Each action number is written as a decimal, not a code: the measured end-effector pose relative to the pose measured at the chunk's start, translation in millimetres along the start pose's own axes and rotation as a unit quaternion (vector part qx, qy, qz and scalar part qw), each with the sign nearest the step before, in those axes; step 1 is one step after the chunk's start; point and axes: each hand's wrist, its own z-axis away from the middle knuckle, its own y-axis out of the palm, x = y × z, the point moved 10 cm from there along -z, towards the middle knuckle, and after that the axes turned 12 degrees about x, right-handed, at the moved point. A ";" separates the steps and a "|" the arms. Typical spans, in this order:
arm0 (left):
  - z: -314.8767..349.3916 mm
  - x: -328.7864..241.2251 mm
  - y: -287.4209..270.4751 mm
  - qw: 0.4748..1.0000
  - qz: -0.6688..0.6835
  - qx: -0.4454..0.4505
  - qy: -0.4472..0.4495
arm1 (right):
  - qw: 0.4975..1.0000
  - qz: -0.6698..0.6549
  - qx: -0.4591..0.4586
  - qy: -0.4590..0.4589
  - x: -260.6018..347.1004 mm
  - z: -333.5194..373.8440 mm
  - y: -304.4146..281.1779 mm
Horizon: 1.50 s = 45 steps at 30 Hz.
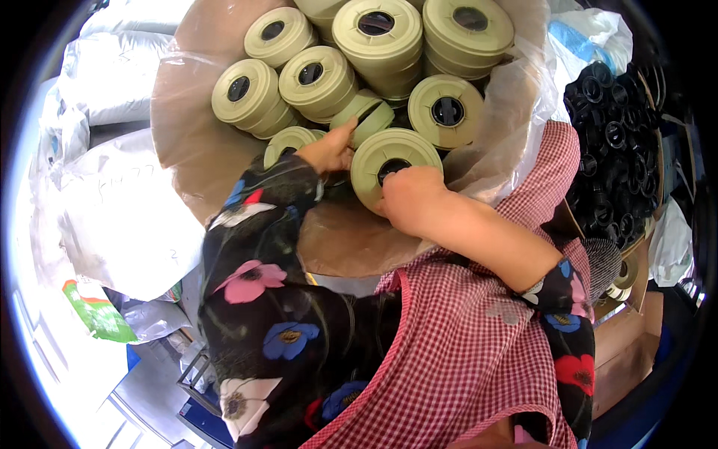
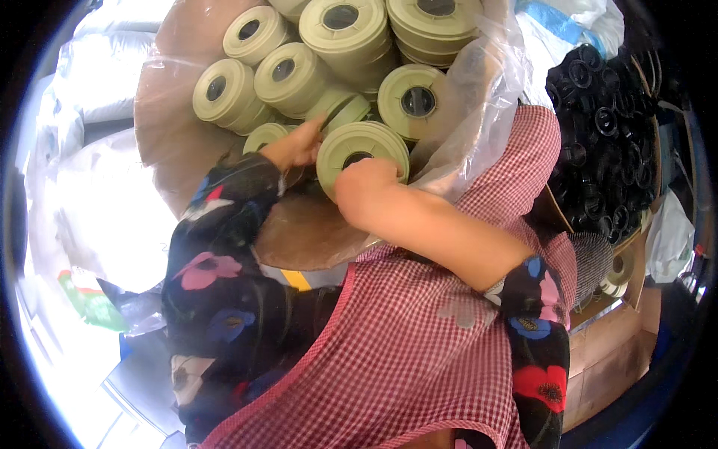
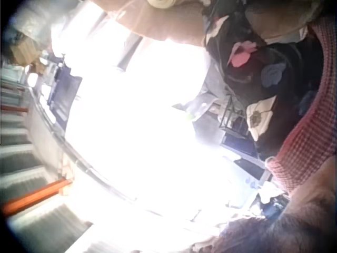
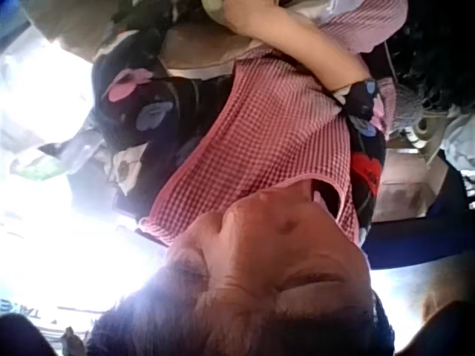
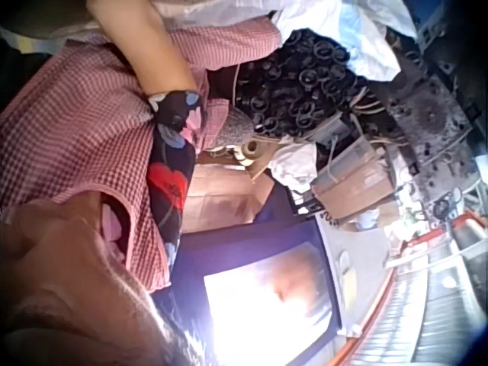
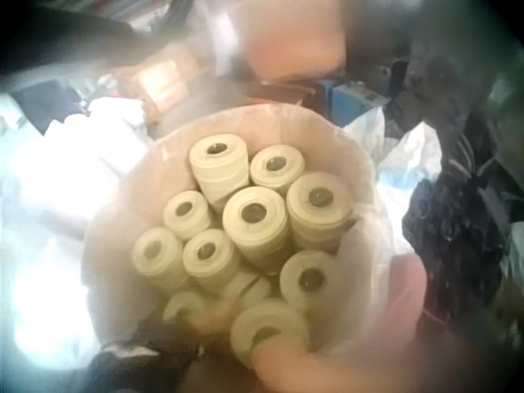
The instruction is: The person places black plastic components into round canisters and stacks the finished canisters inside a large bag.
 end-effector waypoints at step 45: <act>30.8 -133.2 88.9 0.745 -0.637 -0.017 0.197 | 0.432 -0.522 -0.680 0.280 -357.1 398.0 217.3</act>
